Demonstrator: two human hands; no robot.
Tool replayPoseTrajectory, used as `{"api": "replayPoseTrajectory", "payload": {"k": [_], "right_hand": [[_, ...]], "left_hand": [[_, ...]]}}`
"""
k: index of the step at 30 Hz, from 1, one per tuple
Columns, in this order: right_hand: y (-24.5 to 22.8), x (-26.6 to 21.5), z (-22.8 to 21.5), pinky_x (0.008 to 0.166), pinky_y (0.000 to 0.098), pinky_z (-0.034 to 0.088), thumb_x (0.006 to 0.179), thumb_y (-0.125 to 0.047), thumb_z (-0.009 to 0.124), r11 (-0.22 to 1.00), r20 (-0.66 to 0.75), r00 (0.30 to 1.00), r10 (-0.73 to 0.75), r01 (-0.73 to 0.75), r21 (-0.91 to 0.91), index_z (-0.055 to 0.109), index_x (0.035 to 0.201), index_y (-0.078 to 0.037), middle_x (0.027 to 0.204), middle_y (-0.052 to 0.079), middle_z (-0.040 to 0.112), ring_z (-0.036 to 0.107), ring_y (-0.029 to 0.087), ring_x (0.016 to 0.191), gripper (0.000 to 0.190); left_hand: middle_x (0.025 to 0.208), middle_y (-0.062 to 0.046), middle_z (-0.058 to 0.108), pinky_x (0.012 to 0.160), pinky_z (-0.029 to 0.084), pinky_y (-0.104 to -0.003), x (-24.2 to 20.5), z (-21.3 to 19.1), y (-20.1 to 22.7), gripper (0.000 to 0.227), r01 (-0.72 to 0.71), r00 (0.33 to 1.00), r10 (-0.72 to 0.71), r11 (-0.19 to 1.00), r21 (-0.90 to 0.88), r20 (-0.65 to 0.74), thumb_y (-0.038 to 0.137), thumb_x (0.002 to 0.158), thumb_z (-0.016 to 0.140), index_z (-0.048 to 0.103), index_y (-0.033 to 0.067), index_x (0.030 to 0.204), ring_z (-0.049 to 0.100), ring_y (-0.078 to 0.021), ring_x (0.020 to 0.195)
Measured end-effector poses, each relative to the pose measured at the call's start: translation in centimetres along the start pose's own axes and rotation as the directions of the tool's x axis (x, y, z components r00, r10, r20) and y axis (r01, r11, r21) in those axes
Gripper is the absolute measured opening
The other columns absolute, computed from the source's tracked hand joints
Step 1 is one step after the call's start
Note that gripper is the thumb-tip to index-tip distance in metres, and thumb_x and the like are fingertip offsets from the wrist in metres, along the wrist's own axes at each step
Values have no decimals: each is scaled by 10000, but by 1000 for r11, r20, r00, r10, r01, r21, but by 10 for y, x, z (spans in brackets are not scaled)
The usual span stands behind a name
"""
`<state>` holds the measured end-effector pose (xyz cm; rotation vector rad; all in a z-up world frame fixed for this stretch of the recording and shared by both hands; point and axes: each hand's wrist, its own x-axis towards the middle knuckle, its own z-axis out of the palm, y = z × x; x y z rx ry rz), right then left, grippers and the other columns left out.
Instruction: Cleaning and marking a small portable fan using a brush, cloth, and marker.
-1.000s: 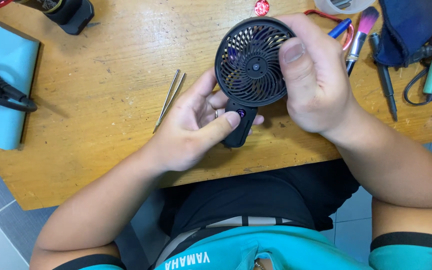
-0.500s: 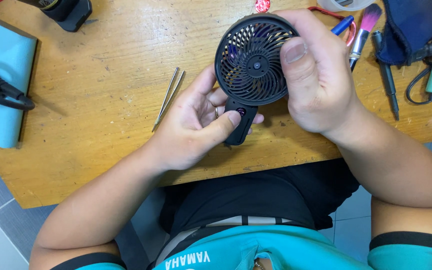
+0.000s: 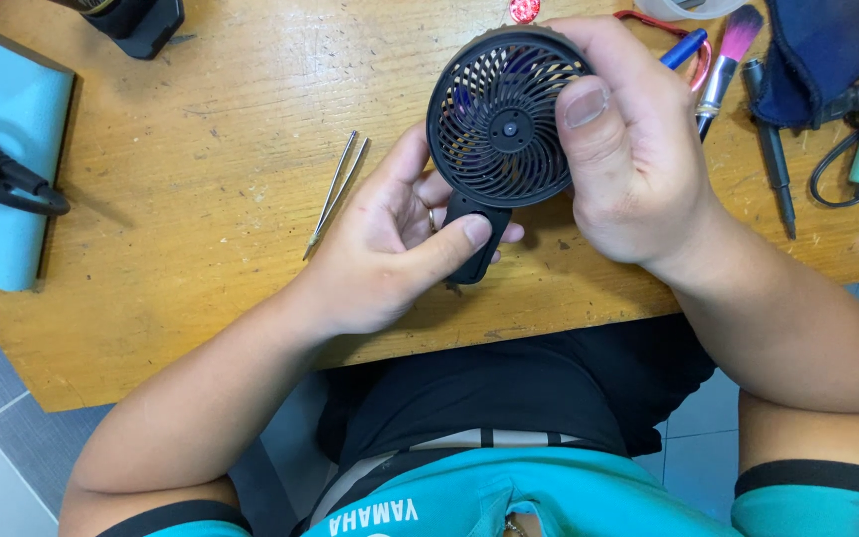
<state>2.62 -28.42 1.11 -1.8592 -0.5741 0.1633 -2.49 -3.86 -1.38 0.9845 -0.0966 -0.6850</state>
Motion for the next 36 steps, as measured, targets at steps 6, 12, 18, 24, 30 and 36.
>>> {"api": "replayPoseTrajectory", "payload": {"k": [6, 12, 18, 24, 30, 36], "right_hand": [[-1, -7, -7, 568, 205, 409, 1156, -871, 343, 948, 83, 983, 165, -181, 261, 351, 1743, 5, 1075, 125, 721, 630, 105, 712, 1055], [-3, -7, -10, 675, 238, 421, 1221, -556, 359, 980, 94, 990, 105, -119, 159, 312, 1765, 91, 921, 105, 656, 569, 136, 737, 847], [4, -8, -13, 739, 233, 512, 1215, -225, 419, 971, 149, 988, 45, -79, 227, 252, 1775, 79, 1068, 120, 678, 643, 137, 800, 659], [2, -8, -15, 1198, 404, 652, 1196, -633, 405, 978, 142, 988, -63, 33, 205, 283, 1743, 75, 1584, 302, 660, 793, 343, 1348, 904], [-6, -2, -17, 902, 346, 658, 1215, -238, 556, 1000, 140, 990, 18, -15, -17, 453, 1637, 157, 1380, 299, 764, 820, 302, 1072, 587], [2, 2, -21, 890, 315, 704, 1158, -245, 571, 988, 259, 965, -33, -8, 155, 525, 1553, 166, 1371, 288, 790, 869, 291, 1062, 571]], "left_hand": [[1427, -260, 700, 902, 648, -369, -1, -12, 3, 636, 98, 995, -100, 977, -192, -4, 198, 1123, 612, 446, 35, 1715, 760, -282, 1088], [1016, -198, 737, 567, 560, -288, 4, -22, -3, 424, 178, 983, -128, 823, -539, 129, 251, 1230, 510, 589, -97, 1460, 669, -210, 671], [1005, -230, 728, 568, 558, -292, 0, -26, 1, 416, 226, 972, -145, 778, -586, 183, 197, 1246, 503, 597, -146, 1463, 668, -225, 664], [1003, -145, 748, 581, 580, -273, 1, -13, 10, 481, 186, 983, -177, 933, -309, 56, 281, 1123, 774, 604, -10, 1465, 726, -190, 742], [1242, -211, 735, 773, 678, -320, 1, 10, 17, 748, 59, 994, -44, 987, 149, -105, 6, 1079, 727, 323, 25, 1708, 785, -233, 915], [1337, -133, 738, 1082, 607, -338, -6, -1, 11, 433, -22, 999, 16, 978, 206, 33, 299, 1188, 635, 624, -5, 1496, 717, -191, 1171]]}}
